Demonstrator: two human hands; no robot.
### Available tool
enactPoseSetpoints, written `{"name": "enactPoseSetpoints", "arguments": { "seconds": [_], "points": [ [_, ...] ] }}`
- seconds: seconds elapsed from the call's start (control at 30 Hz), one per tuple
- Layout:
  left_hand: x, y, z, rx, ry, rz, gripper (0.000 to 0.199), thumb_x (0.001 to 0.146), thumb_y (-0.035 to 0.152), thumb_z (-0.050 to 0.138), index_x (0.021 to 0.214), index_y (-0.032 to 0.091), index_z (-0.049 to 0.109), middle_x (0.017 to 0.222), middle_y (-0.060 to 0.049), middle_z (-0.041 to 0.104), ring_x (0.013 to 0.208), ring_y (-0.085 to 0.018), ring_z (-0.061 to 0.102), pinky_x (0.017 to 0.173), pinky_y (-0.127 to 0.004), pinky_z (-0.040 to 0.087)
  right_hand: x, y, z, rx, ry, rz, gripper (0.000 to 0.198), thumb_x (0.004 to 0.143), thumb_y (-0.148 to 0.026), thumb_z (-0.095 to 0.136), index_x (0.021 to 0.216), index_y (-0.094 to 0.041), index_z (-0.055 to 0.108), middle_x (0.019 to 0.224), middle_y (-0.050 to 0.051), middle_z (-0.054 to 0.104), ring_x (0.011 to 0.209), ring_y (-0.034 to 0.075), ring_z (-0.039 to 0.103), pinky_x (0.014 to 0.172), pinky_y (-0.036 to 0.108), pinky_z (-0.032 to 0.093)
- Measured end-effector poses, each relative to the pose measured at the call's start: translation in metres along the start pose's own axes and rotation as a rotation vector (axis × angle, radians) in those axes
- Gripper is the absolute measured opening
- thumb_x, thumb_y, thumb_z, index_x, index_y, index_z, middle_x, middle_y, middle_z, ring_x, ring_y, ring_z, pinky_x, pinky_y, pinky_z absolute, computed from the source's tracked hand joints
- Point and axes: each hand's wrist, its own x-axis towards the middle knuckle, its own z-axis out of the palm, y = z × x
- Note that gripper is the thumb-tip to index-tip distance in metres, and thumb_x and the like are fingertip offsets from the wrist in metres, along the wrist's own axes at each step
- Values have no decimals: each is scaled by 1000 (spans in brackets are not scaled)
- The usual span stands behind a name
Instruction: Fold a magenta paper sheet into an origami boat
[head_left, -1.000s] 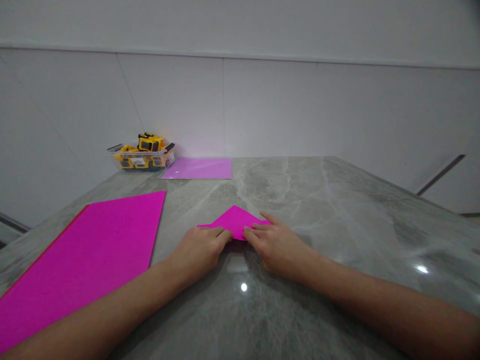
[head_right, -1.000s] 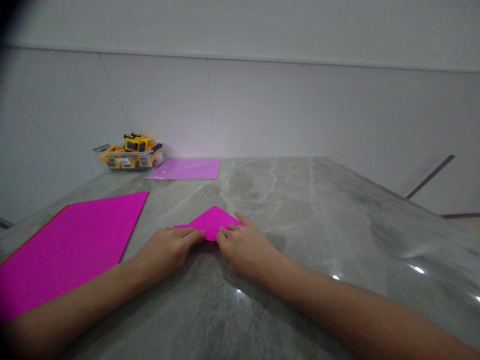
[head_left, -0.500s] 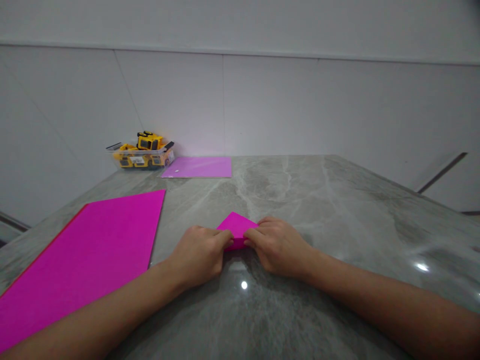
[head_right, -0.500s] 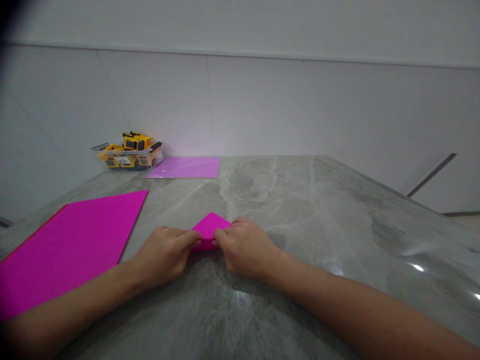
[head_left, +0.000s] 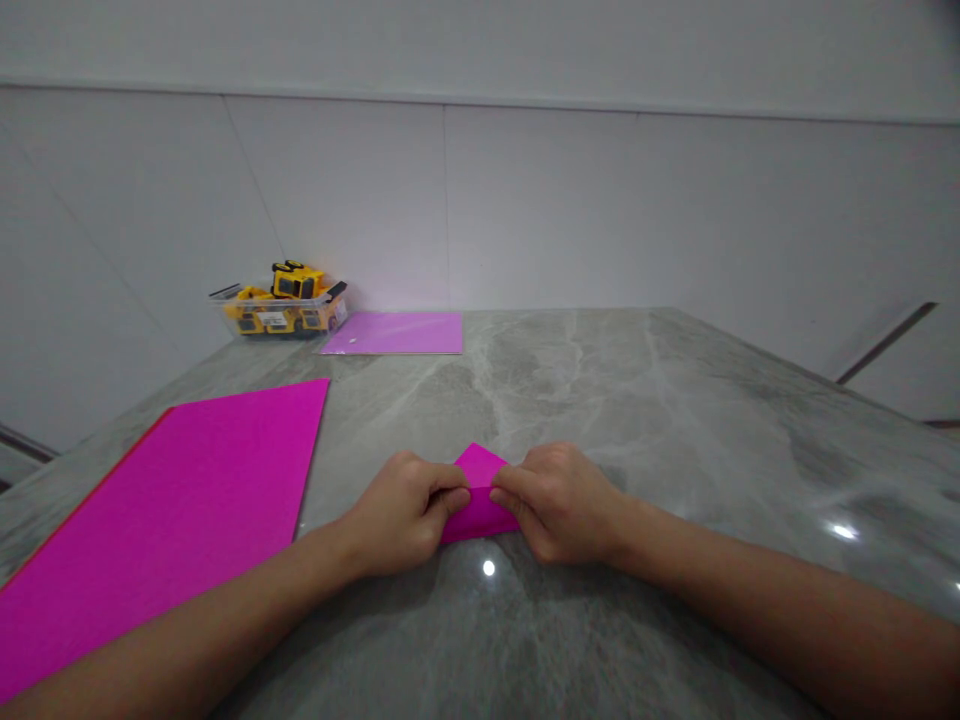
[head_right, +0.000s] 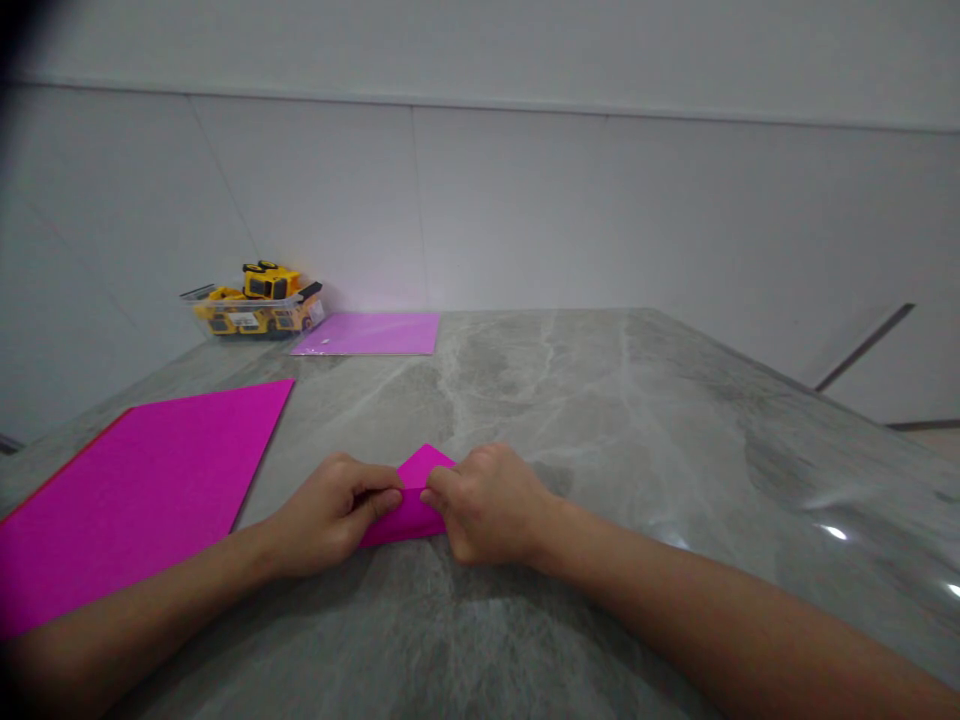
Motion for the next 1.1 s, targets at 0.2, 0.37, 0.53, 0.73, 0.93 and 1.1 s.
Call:
{"name": "enactPoseSetpoints", "arguments": {
  "seconds": [0.2,0.37,0.53,0.73,0.93,1.1],
  "points": [
    [5,2,-2,-79,-53,-144,28,84,23,45,57,18,40,55,5,32,55,-10,34,52,-23,24,3,2,-2,40,-100,48,24,88,-21,42,72,-15,59,59,3,62,46,10,42,50,29,19],
    [6,2,-3,-8,-99,-166,27,85,24,43,59,18,46,56,4,39,56,-11,40,55,-24,27,7,4,-5,65,-230,87,22,90,-21,43,75,-14,59,63,4,64,48,11,45,52,27,23],
    [5,4,-2,124,-117,-169,26,88,24,43,66,17,56,58,2,50,56,-12,46,56,-25,29,11,6,-4,58,-316,85,25,93,-21,43,77,-14,61,67,6,66,52,11,48,54,27,25],
    [5,8,-5,246,-137,-188,28,89,24,45,68,17,63,61,-2,61,56,-14,53,56,-26,29,13,7,-1,44,-341,69,27,94,-21,43,77,-14,63,67,5,67,52,11,48,55,27,25],
    [4,6,-6,242,-138,-151,28,89,23,46,67,17,61,59,-1,60,54,-13,52,54,-25,29,13,6,-3,38,-369,57,28,94,-21,43,76,-14,63,69,6,66,54,12,50,56,28,26],
    [3,4,-6,215,-150,-128,27,88,21,47,65,16,60,56,0,57,52,-12,49,53,-25,29,13,7,-1,15,-375,14,25,92,-21,44,76,-15,62,69,5,67,53,12,50,54,29,24]
  ]
}}
